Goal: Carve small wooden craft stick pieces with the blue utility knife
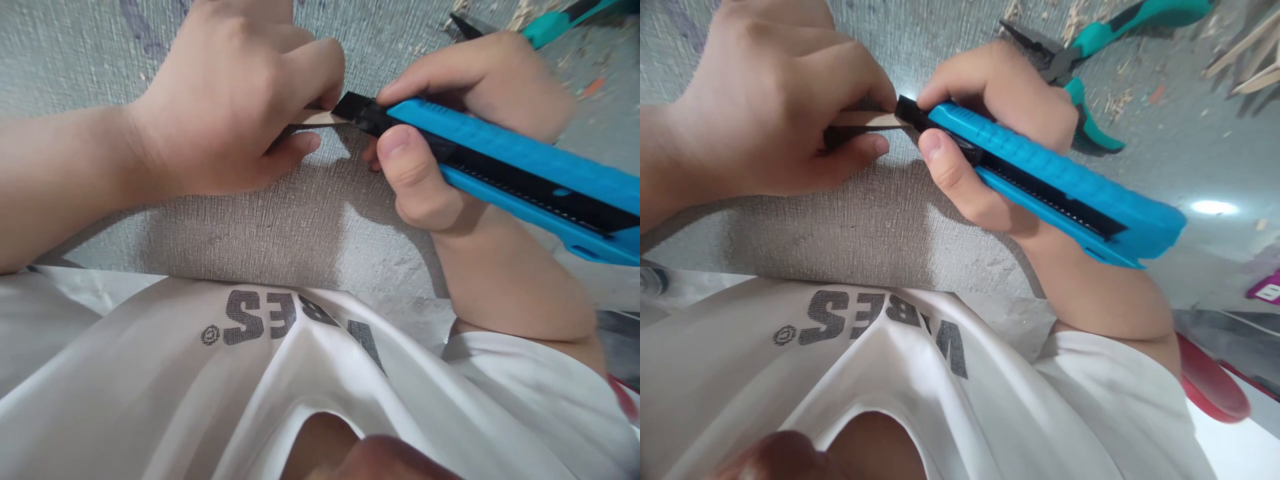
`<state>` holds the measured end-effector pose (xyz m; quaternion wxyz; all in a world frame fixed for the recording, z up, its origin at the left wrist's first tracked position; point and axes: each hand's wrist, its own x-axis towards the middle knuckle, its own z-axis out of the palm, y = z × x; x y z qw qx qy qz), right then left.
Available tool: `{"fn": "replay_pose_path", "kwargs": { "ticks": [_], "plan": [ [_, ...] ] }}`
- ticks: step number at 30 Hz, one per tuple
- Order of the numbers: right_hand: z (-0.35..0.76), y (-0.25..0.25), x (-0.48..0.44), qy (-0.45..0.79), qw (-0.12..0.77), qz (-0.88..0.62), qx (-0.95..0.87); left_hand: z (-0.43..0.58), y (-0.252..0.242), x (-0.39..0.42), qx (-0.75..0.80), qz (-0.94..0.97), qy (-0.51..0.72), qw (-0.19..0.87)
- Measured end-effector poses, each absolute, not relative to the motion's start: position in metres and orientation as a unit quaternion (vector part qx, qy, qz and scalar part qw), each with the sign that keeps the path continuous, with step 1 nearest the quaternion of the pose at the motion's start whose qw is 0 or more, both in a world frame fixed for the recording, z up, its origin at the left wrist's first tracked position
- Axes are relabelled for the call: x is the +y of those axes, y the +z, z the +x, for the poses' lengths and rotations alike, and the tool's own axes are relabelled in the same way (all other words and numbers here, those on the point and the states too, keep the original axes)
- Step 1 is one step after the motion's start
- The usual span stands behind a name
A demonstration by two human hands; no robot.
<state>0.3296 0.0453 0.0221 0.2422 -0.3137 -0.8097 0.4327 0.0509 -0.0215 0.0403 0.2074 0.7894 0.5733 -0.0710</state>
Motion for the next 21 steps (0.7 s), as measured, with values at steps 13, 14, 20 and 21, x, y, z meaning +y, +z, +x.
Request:
{"fn": "replay_pose_path", "kwargs": {
  "ticks": [13,14,20,21],
  "plan": [
    [0.3263,0.0166,0.0469,0.339,0.248,-0.248,-0.873,0.0495,0.0333,-0.0226,0.562,0.798,-0.011,0.217],
    [0.3265,0.0169,0.0466,0.337,0.248,-0.248,-0.873,0.0502,0.0341,-0.0225,0.564,0.797,-0.020,0.217],
    [0.3264,0.0181,0.0475,0.335,0.254,-0.237,-0.876,0.0531,0.0408,-0.0223,0.568,0.793,-0.056,0.211],
    [0.3260,0.0186,0.0480,0.336,0.255,-0.234,-0.876,0.0531,0.0411,-0.0226,0.566,0.796,-0.055,0.208]
  ]
}}
